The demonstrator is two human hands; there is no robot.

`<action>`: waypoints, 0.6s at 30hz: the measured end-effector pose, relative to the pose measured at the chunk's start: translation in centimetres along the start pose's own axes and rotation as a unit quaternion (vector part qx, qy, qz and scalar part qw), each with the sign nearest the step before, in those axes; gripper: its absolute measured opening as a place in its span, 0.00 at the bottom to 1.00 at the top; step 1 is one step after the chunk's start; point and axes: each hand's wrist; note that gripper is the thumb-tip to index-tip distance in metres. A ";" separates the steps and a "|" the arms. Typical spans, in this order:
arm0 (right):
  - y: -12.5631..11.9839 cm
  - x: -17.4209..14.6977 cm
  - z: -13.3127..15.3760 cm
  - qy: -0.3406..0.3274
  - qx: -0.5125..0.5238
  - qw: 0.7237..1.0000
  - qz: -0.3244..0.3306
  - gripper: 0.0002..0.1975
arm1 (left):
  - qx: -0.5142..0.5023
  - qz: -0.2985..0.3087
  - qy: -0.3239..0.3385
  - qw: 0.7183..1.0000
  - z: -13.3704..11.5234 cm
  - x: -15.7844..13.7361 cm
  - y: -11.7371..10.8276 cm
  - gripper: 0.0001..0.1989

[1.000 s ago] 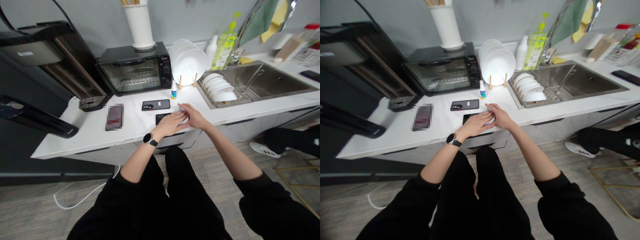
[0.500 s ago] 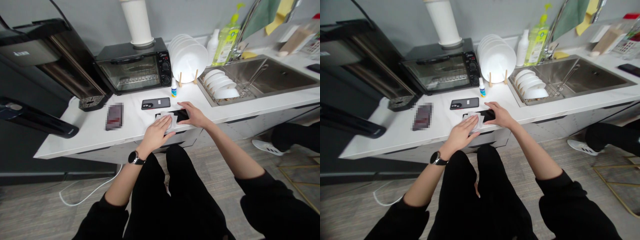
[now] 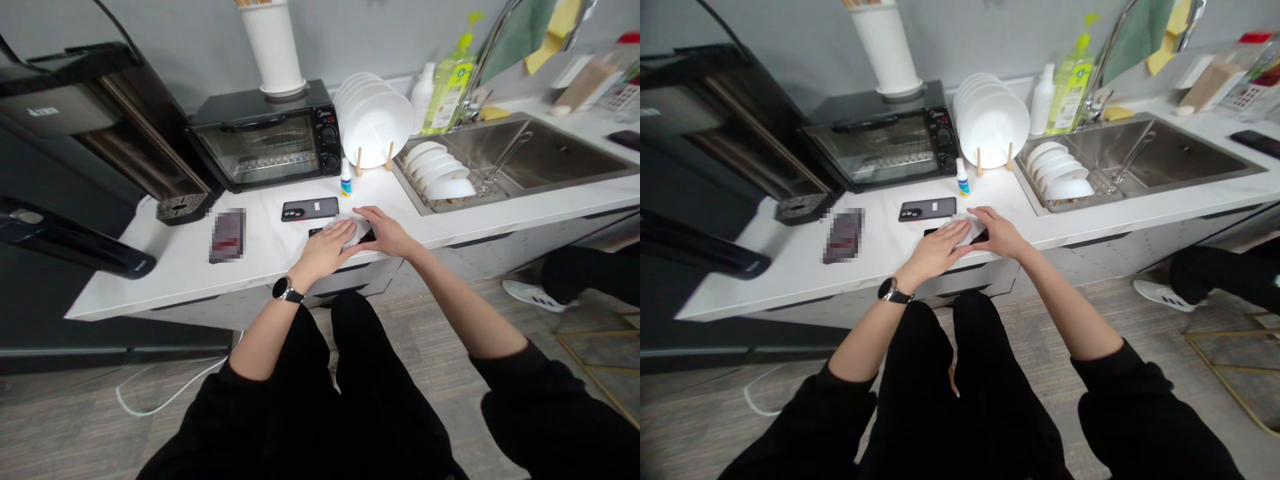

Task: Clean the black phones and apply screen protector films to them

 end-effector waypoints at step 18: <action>-0.1 -0.2 0.1 0.004 0.017 1.000 0.006 0.44 | -0.029 0.003 0.028 0.999 -2.8 2.8 1.3 0.35</action>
Point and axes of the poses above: each hand's wrist, its own x-axis towards the middle knuckle, its own y-axis out of the palm, z = x × y, and after that the axes turned 15 degrees about y, right-handed
